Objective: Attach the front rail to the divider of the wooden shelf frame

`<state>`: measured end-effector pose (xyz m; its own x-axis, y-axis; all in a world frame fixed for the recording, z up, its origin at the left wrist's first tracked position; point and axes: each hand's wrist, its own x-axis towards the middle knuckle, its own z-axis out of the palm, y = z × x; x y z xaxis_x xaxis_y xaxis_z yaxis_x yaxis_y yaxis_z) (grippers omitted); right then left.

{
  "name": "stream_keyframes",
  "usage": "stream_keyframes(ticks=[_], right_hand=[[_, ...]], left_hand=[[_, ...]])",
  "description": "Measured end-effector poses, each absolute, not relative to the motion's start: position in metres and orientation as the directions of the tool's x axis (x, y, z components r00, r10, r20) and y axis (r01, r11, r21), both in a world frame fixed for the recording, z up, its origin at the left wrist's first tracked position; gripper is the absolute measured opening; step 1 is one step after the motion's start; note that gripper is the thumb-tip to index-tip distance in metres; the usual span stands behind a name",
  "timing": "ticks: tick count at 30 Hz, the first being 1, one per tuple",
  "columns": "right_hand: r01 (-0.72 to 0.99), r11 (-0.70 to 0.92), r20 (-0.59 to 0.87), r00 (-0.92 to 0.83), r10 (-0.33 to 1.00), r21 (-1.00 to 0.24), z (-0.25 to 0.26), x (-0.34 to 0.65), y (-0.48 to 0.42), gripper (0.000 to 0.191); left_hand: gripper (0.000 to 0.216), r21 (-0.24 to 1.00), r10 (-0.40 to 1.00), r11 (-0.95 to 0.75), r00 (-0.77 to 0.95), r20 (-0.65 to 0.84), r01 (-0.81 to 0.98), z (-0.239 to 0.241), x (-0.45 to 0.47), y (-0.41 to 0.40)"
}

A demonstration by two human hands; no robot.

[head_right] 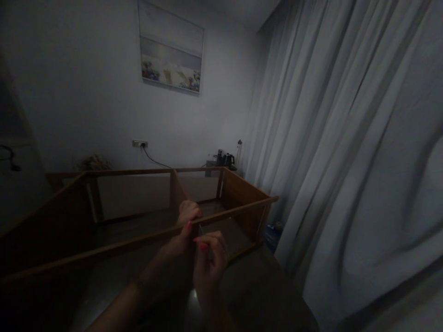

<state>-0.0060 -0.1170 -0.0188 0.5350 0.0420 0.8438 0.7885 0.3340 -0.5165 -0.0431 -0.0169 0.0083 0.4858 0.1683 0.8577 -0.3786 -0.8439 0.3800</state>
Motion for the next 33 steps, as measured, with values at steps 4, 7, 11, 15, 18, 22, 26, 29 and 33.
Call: stream_keyframes(ticks=[4,7,11,15,18,22,26,29,33], right_hand=[[0.754,0.367,0.808,0.589,-0.011,-0.545,-0.018,-0.003,-0.115,0.030],[0.739,0.369,0.795,0.607,-0.002,-0.563,-0.018,-0.003,-0.111,0.033],[0.777,0.380,0.824,0.563,-0.063,-0.502,-0.019,-0.006,-0.112,0.034],[0.862,0.353,0.887,0.437,-0.149,-0.365,-0.013,-0.009,-0.127,0.036],[0.844,0.308,0.841,0.507,-0.191,-0.439,-0.005,-0.003,-0.141,0.035],[0.733,0.333,0.770,0.637,-0.031,-0.593,-0.009,0.019,-0.153,0.030],[0.584,0.271,0.634,0.757,0.158,-0.765,-0.032,0.039,-0.156,0.030],[0.539,0.152,0.559,0.779,0.285,-0.828,-0.049,0.047,-0.155,0.028],[0.495,0.102,0.490,0.773,0.402,-0.863,-0.067,0.049,-0.152,0.034]], left_hand=[[0.034,0.374,0.165,-0.841,0.474,0.865,-0.392,0.004,-0.058,-0.029],[0.040,0.378,0.178,-0.835,0.455,0.872,-0.399,0.006,-0.049,-0.024],[0.051,0.412,0.215,-0.844,0.486,0.847,-0.344,0.010,-0.024,-0.008],[0.051,0.384,0.200,-0.867,0.485,0.851,-0.317,0.008,-0.015,-0.002],[0.050,0.376,0.178,-0.864,0.494,0.851,-0.335,0.006,-0.017,-0.002],[0.050,0.360,0.132,-0.846,0.500,0.856,-0.393,0.006,-0.020,-0.001],[0.039,0.343,0.091,-0.838,0.510,0.855,-0.424,0.008,-0.027,-0.003],[0.040,0.357,0.105,-0.829,0.507,0.855,-0.431,0.005,-0.033,-0.006],[0.067,0.449,0.197,-0.800,0.532,0.823,-0.398,-0.012,-0.043,-0.010]])
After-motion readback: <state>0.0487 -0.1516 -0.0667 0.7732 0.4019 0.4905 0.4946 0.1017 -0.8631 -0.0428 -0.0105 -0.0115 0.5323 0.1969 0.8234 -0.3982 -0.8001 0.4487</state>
